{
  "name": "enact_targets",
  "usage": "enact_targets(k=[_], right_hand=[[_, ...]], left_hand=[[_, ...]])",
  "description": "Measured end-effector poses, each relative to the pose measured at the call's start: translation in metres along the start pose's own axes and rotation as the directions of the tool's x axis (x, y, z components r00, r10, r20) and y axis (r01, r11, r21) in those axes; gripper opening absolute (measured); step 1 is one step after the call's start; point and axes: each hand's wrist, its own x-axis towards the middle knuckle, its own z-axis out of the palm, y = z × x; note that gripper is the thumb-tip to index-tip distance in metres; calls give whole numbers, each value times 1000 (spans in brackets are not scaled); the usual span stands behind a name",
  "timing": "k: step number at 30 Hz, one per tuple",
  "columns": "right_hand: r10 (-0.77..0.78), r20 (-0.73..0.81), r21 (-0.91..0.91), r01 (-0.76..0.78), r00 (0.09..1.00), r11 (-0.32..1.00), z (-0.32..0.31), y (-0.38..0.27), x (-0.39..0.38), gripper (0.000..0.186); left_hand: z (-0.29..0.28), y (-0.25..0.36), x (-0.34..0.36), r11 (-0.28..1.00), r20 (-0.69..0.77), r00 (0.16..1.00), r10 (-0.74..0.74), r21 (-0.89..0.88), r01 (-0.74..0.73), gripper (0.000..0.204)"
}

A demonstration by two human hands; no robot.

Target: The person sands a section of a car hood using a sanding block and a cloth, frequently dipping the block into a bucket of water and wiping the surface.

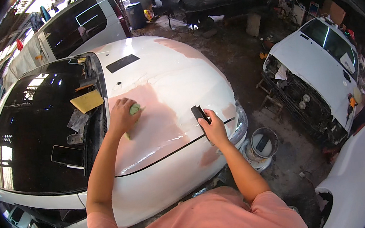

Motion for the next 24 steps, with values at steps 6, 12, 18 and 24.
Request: enact_targets(k=[6,12,18,24], right_hand=[[0,-21,108,2,1000,994,31,-18,-1,49],[-394,-18,-112,389,919,914,75,-63,-8,51],[-423,180,315,356,888,880,90,-88,-15,82],[-380,293,463,218,877,859,91,-53,6,90]], left_hand=[[39,66,2,998,-215,977,-12,-64,-2,58],[75,145,-57,384,148,898,-415,-866,321,53],[27,129,-29,562,9,780,-626,-688,460,47],[7,88,-22,816,83,896,-437,-383,434,50]])
